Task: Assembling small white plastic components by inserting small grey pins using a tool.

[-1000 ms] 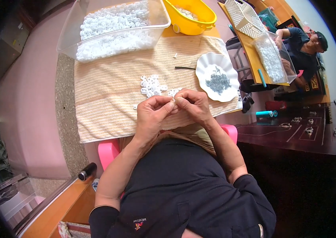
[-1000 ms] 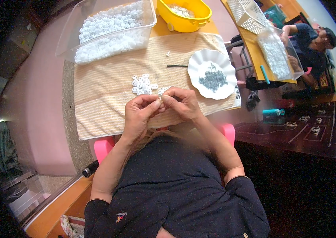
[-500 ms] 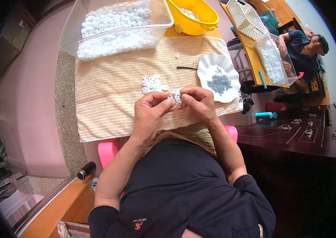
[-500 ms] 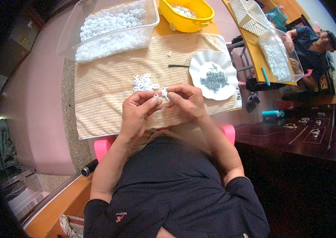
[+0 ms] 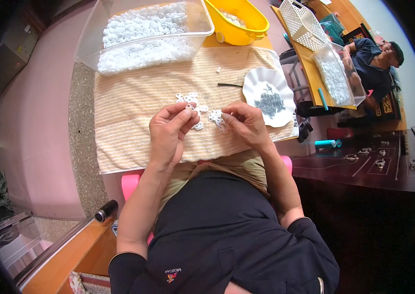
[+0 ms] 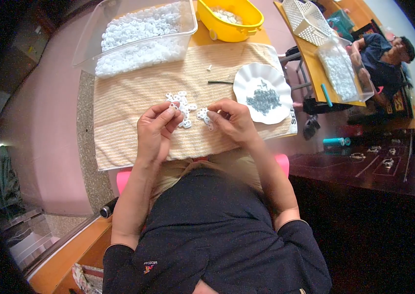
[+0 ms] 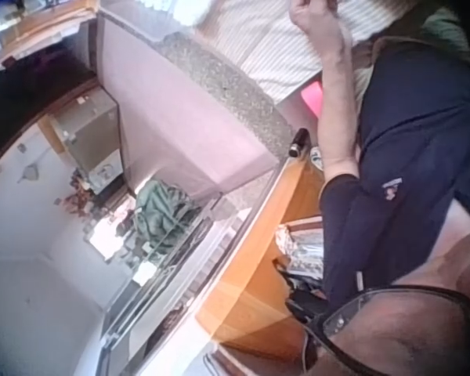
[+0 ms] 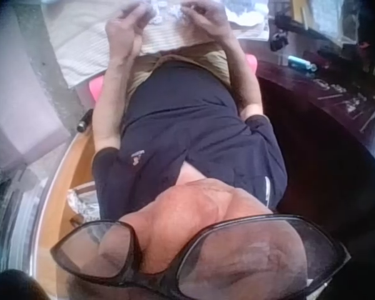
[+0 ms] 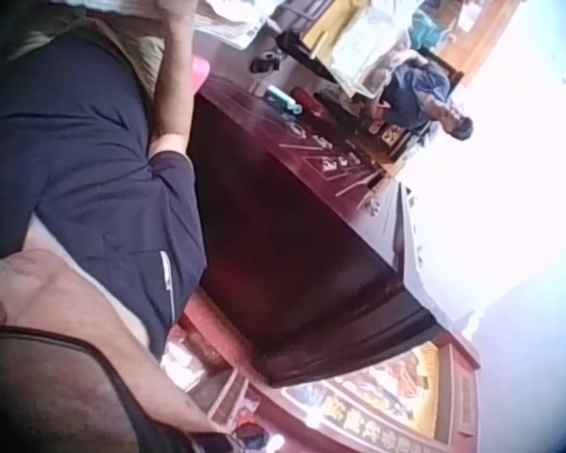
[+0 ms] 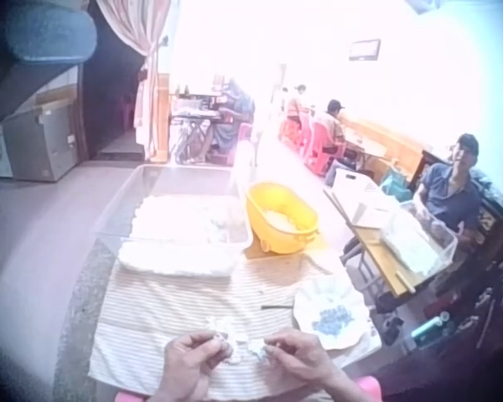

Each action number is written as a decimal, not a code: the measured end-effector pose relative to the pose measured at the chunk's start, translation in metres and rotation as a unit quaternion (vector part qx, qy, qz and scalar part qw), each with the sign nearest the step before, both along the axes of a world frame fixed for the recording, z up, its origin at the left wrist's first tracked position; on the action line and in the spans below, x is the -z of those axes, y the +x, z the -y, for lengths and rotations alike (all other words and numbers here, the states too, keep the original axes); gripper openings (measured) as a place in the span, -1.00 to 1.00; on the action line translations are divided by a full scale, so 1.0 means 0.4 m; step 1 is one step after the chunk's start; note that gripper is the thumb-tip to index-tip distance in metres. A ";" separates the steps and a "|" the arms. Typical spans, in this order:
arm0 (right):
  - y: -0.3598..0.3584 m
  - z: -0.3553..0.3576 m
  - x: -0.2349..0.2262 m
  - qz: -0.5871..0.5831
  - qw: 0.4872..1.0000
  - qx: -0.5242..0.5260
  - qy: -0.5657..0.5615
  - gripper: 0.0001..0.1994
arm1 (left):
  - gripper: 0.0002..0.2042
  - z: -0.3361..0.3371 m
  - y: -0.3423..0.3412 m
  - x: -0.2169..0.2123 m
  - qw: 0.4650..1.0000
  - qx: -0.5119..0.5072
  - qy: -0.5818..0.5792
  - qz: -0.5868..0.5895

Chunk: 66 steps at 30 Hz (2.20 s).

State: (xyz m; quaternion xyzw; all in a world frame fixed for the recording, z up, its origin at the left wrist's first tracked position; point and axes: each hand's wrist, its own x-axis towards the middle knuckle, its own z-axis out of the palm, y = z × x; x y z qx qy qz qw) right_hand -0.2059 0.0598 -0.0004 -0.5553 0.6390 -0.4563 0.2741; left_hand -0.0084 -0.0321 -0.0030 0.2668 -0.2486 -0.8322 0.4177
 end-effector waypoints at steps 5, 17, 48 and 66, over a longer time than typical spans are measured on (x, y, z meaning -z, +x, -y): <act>0.014 0.032 -0.040 -0.115 0.993 -0.023 -0.028 -0.86 | -0.85 0.008 0.004 0.001 1.000 -0.022 0.011 -0.004; 0.053 0.111 -0.054 -0.310 0.944 -0.056 0.100 -0.86 | -0.86 0.010 0.003 0.010 1.000 -0.016 0.015 -0.007; 0.025 0.048 0.007 0.180 0.982 -0.047 0.038 -0.73 | -0.85 -0.012 -0.009 0.007 0.999 0.038 0.004 0.033; 0.026 0.040 0.017 0.287 0.955 -0.062 0.032 -0.69 | -0.85 -0.024 -0.013 0.009 0.996 0.076 -0.001 0.048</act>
